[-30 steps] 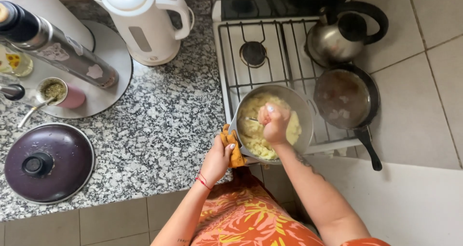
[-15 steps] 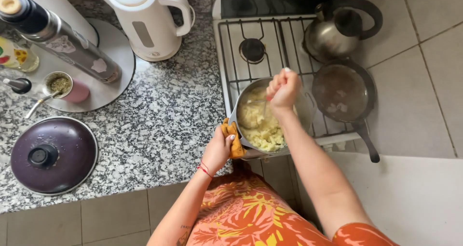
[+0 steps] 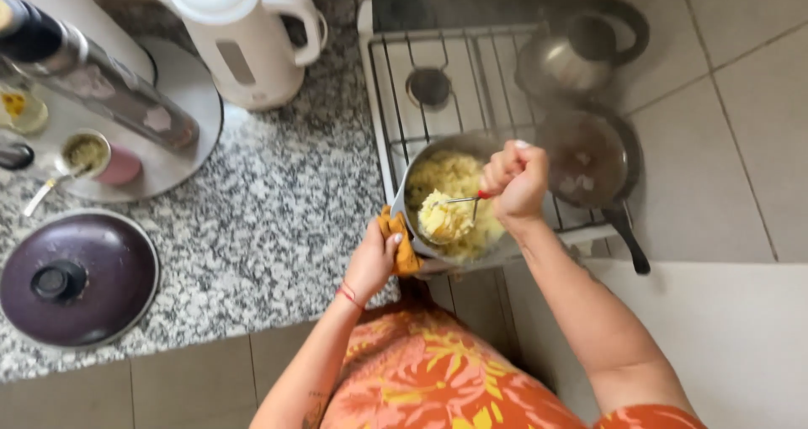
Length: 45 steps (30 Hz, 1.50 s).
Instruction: The person prepares mashed potatoes by seasoning a pot of cooked potatoes with oil and salt, adding a liquid from a red pouch, and crushing the potatoes with a hand masher.
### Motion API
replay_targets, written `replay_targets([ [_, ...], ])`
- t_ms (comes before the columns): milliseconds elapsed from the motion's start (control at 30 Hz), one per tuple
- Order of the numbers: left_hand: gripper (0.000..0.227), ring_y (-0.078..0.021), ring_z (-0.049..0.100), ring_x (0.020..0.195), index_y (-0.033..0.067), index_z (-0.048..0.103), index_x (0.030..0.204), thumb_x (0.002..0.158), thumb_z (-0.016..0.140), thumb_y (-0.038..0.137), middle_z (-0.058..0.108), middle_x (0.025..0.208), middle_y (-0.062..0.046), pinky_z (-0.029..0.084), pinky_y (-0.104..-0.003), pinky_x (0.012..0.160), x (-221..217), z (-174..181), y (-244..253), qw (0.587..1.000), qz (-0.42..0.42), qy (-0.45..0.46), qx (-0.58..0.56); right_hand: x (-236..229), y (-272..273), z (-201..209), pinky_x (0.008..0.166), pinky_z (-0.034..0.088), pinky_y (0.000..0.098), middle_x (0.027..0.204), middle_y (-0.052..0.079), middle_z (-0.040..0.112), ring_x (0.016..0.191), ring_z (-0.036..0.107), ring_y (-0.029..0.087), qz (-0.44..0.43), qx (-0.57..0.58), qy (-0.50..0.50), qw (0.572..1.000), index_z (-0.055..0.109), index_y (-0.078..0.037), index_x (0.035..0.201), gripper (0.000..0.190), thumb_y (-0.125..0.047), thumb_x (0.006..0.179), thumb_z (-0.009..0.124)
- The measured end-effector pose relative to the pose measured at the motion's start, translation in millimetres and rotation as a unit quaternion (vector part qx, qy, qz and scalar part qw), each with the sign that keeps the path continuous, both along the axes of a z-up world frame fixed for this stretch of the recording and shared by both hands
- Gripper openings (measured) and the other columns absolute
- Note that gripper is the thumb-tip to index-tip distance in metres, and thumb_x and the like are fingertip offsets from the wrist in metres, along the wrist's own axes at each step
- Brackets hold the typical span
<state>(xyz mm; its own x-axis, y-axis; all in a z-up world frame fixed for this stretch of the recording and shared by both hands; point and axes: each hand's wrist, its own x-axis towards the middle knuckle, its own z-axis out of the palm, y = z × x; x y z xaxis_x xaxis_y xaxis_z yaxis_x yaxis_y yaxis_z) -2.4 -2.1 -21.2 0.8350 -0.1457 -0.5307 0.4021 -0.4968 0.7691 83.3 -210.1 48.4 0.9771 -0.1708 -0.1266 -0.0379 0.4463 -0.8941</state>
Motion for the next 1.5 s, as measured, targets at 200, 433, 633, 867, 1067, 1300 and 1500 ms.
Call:
replay_targets([
  [200, 0.031, -0.0481, 0.059, 0.099, 0.0056, 0.042, 0.102, 0.096, 0.042, 0.036, 0.061, 0.100, -0.031, 0.049, -0.054, 0.082, -2.6, 21.6, 2.0, 1.000, 0.008, 0.003, -0.002, -42.5, 31.7, -69.0, 0.030, 0.016, 0.0266, 0.038, 0.000, 0.015, 0.029, 0.018, 0.015, -0.018, -0.051, -0.168, 0.984, 0.022, -0.014, 0.046, 0.045, -0.027, 0.084, 0.043],
  [433, 0.035, -0.0497, 0.058, 0.098, 0.0049, 0.039, 0.112, 0.096, 0.042, 0.035, 0.060, 0.099, -0.033, 0.048, -0.057, 0.082, 1.9, 4.7, 2.4, 1.000, -0.016, -0.013, 0.006, 18.5, 5.0, -44.5, 0.032, 0.026, 0.0242, 0.033, 0.000, 0.031, 0.029, 0.037, 0.014, -0.087, -0.140, -0.070, 0.984, 0.030, -0.020, 0.043, 0.041, -0.031, 0.079, 0.048],
  [633, 0.032, -0.0460, 0.063, 0.090, 0.0063, 0.040, 0.109, 0.096, 0.043, 0.036, 0.063, 0.091, -0.029, 0.053, -0.052, 0.072, 0.5, 1.1, 2.0, 1.000, -0.006, -0.028, 0.002, -5.6, -66.8, -11.1, 0.032, 0.016, 0.0238, 0.044, -0.005, 0.007, 0.033, 0.014, 0.009, -0.114, -0.004, -0.013, 0.993, 0.016, -0.022, 0.055, 0.043, -0.044, 0.082, 0.041],
  [867, 0.031, -0.0473, 0.062, 0.092, 0.0060, 0.041, 0.107, 0.096, 0.042, 0.036, 0.062, 0.093, -0.029, 0.052, -0.054, 0.074, 3.7, 26.2, 1.0, 1.000, -0.003, -0.016, 0.011, -37.5, -32.2, -142.3, 0.049, 0.043, 0.0309, 0.043, 0.003, 0.054, 0.043, 0.054, 0.024, -0.131, -0.463, -0.289, 0.827, 0.050, -0.017, 0.045, 0.048, -0.017, 0.093, 0.045],
  [1067, 0.033, -0.0493, 0.059, 0.097, 0.0034, 0.043, 0.105, 0.096, 0.043, 0.035, 0.061, 0.099, -0.032, 0.049, -0.057, 0.081, 3.9, 21.5, 0.3, 1.000, -0.004, -0.021, 0.018, 15.1, -40.9, -58.5, 0.033, 0.033, 0.0289, 0.028, 0.011, 0.030, 0.026, 0.043, 0.023, -0.136, -0.089, -0.036, 0.986, 0.027, -0.018, 0.045, 0.051, -0.049, 0.085, 0.030],
  [1300, 0.031, -0.0499, 0.058, 0.098, 0.0058, 0.042, 0.107, 0.096, 0.043, 0.035, 0.061, 0.101, -0.032, 0.048, -0.056, 0.082, -0.5, 26.8, -1.4, 1.000, 0.010, -0.025, 0.010, 68.8, -66.6, -6.4, 0.034, 0.017, 0.0267, 0.044, -0.006, 0.011, 0.033, 0.020, 0.012, -0.206, 0.053, 0.039, 0.976, 0.021, -0.022, 0.055, 0.043, -0.047, 0.079, 0.046],
  [1500, 0.032, -0.0483, 0.058, 0.101, 0.0073, 0.042, 0.108, 0.096, 0.042, 0.036, 0.061, 0.103, -0.031, 0.048, -0.055, 0.084, 4.7, 35.6, 0.1, 1.000, 0.017, 0.016, 0.013, 66.4, 4.8, -55.5, 0.030, 0.016, 0.0255, 0.041, -0.003, 0.009, 0.030, 0.017, 0.012, -0.147, -0.017, 0.034, 0.988, 0.021, -0.022, 0.055, 0.045, -0.048, 0.085, 0.041],
])
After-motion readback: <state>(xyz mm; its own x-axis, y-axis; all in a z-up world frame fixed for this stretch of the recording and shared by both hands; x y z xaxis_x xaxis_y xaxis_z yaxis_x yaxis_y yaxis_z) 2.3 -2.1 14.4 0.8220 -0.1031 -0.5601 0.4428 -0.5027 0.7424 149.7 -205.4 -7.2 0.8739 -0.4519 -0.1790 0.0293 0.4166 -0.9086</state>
